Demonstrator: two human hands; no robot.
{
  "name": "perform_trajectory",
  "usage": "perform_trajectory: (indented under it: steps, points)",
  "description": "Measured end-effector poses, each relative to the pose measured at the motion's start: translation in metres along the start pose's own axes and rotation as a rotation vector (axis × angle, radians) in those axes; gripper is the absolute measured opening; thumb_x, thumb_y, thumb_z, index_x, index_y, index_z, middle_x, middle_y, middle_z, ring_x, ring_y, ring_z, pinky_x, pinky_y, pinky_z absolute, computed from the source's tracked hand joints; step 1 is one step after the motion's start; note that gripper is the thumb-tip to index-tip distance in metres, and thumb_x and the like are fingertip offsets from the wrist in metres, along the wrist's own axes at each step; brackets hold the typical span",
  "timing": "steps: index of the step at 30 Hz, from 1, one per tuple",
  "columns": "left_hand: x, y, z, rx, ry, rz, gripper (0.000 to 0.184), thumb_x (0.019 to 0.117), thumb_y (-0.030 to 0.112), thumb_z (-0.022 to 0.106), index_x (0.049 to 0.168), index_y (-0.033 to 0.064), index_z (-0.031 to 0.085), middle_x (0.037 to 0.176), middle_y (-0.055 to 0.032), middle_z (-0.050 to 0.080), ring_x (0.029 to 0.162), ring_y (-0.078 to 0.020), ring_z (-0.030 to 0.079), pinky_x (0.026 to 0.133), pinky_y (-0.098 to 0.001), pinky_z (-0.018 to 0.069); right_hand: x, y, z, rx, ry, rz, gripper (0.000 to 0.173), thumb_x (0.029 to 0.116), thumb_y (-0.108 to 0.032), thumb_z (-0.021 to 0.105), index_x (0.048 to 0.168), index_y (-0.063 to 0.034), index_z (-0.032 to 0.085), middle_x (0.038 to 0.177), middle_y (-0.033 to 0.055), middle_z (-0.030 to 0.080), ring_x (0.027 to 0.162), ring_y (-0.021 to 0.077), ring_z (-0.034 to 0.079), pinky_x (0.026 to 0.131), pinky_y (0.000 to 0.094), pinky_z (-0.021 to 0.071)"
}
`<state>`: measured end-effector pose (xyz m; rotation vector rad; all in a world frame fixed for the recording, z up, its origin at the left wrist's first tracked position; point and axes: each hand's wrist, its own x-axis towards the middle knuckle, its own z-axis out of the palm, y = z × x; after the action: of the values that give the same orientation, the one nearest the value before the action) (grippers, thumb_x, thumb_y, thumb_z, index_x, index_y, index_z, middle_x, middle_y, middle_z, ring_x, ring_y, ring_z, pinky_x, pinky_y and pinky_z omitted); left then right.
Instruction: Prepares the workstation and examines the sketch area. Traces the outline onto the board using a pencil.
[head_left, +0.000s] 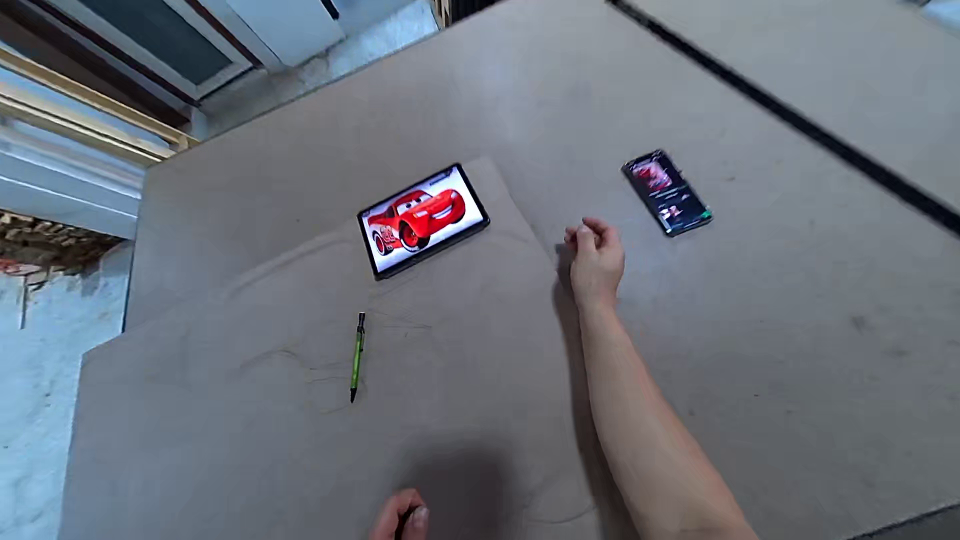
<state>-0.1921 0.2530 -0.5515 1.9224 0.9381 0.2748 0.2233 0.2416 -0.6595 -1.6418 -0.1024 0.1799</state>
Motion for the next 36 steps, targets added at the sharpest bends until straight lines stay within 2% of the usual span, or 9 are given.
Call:
perform_trajectory:
  steps: [4, 7, 10, 13, 17, 19, 23, 28, 36]
  points:
    - [0.083, -0.031, 0.022, -0.009, -0.038, 0.059, 0.011, 0.1017, 0.006, 0.06, 0.105, -0.0015, 0.067, 0.084, -0.0001, 0.066, 0.07, -0.0021, 0.059, 0.063, -0.0194, 0.0526, -0.002, 0.018, 0.024, -0.045, -0.031, -0.144, 0.025, 0.1057, -0.018, 0.056, 0.124, -0.0042, 0.065, 0.103, 0.0039, 0.076, 0.091, 0.011, 0.074, 0.083, 0.0322, 0.0626]
    - [0.159, -0.049, 0.048, 0.06, -0.104, 0.179, 0.018, 0.0986, 0.022, 0.069, 0.107, 0.0092, 0.078, 0.094, 0.0014, 0.075, 0.08, -0.0067, 0.069, 0.071, -0.0241, 0.0602, 0.008, 0.021, 0.029, -0.166, -0.087, -0.177, 0.025, 0.1052, -0.018, 0.054, 0.124, -0.0071, 0.067, 0.103, 0.0021, 0.076, 0.091, 0.01, 0.073, 0.082, 0.0329, 0.0625]
    - [0.233, -0.032, 0.067, 0.245, -0.185, 0.274, 0.023, 0.0999, 0.033, 0.064, 0.114, 0.0223, 0.078, 0.096, 0.0096, 0.072, 0.083, -0.0042, 0.068, 0.071, -0.0241, 0.0604, 0.016, 0.023, 0.033, -0.23, -0.078, -0.219, 0.023, 0.1045, -0.017, 0.053, 0.119, -0.0126, 0.07, 0.098, -0.0041, 0.076, 0.087, 0.004, 0.072, 0.078, 0.0273, 0.0617]
    - [0.275, -0.003, 0.083, 0.418, -0.265, 0.363, 0.024, 0.1019, 0.029, 0.061, 0.12, 0.0224, 0.075, 0.102, 0.0113, 0.071, 0.084, -0.001, 0.068, 0.071, -0.0241, 0.0608, 0.018, 0.026, 0.031, -0.276, -0.06, -0.202, 0.021, 0.1035, -0.018, 0.054, 0.116, -0.0154, 0.071, 0.093, -0.0062, 0.077, 0.084, 0.0028, 0.072, 0.077, 0.0265, 0.0604]
    - [0.291, 0.011, 0.096, 0.473, -0.241, 0.429, 0.009, 0.0984, 0.025, 0.067, 0.106, 0.0196, 0.07, 0.081, 0.0111, 0.069, 0.064, -0.0009, 0.064, 0.054, -0.0217, 0.0566, 0.022, 0.026, 0.028, -0.345, -0.071, -0.178, 0.023, 0.1024, -0.021, 0.054, 0.117, -0.0188, 0.072, 0.09, -0.0081, 0.076, 0.081, 0.0032, 0.071, 0.074, 0.0286, 0.0607]
    - [0.291, 0.006, 0.095, 0.508, -0.218, 0.475, 0.008, 0.0987, 0.027, 0.065, 0.099, 0.0199, 0.069, 0.077, 0.0125, 0.066, 0.061, 0.0015, 0.062, 0.051, -0.0193, 0.0543, 0.023, 0.026, 0.026, -0.387, -0.077, -0.184, 0.024, 0.1024, -0.021, 0.053, 0.117, -0.0201, 0.072, 0.09, -0.0086, 0.075, 0.084, 0.0042, 0.07, 0.076, 0.0308, 0.059]
    - [0.288, -0.002, 0.094, 0.643, -0.19, 0.581, 0.015, 0.0978, 0.027, 0.057, 0.098, 0.0163, 0.067, 0.079, 0.0103, 0.063, 0.066, 0.0024, 0.059, 0.055, -0.0177, 0.0519, 0.023, 0.027, 0.025, -0.403, -0.073, -0.186, 0.023, 0.1025, -0.021, 0.053, 0.115, -0.0205, 0.072, 0.09, -0.0094, 0.076, 0.087, 0.0032, 0.071, 0.082, 0.0304, 0.0592]
    - [0.315, 0.017, 0.11, 0.71, -0.175, 0.708, 0.017, 0.0969, 0.02, 0.059, 0.091, 0.0096, 0.07, 0.079, 0.0027, 0.064, 0.069, -0.0051, 0.061, 0.059, -0.0227, 0.0538, 0.023, 0.026, 0.025, -0.428, -0.087, -0.239, 0.023, 0.1015, -0.019, 0.055, 0.116, -0.0162, 0.073, 0.089, -0.0089, 0.075, 0.087, 0.0014, 0.07, 0.106, 0.0316, 0.0511]
    - [0.309, 0.013, 0.104, 0.6, -0.263, 0.603, 0.014, 0.0966, 0.021, 0.058, 0.089, 0.0154, 0.068, 0.077, 0.0093, 0.063, 0.066, 0.0006, 0.061, 0.056, -0.019, 0.0541, 0.024, 0.026, 0.024, -0.424, -0.085, -0.232, 0.023, 0.1014, -0.019, 0.056, 0.116, -0.0161, 0.073, 0.088, -0.0098, 0.075, 0.085, -0.0003, 0.07, 0.108, 0.0316, 0.0497]
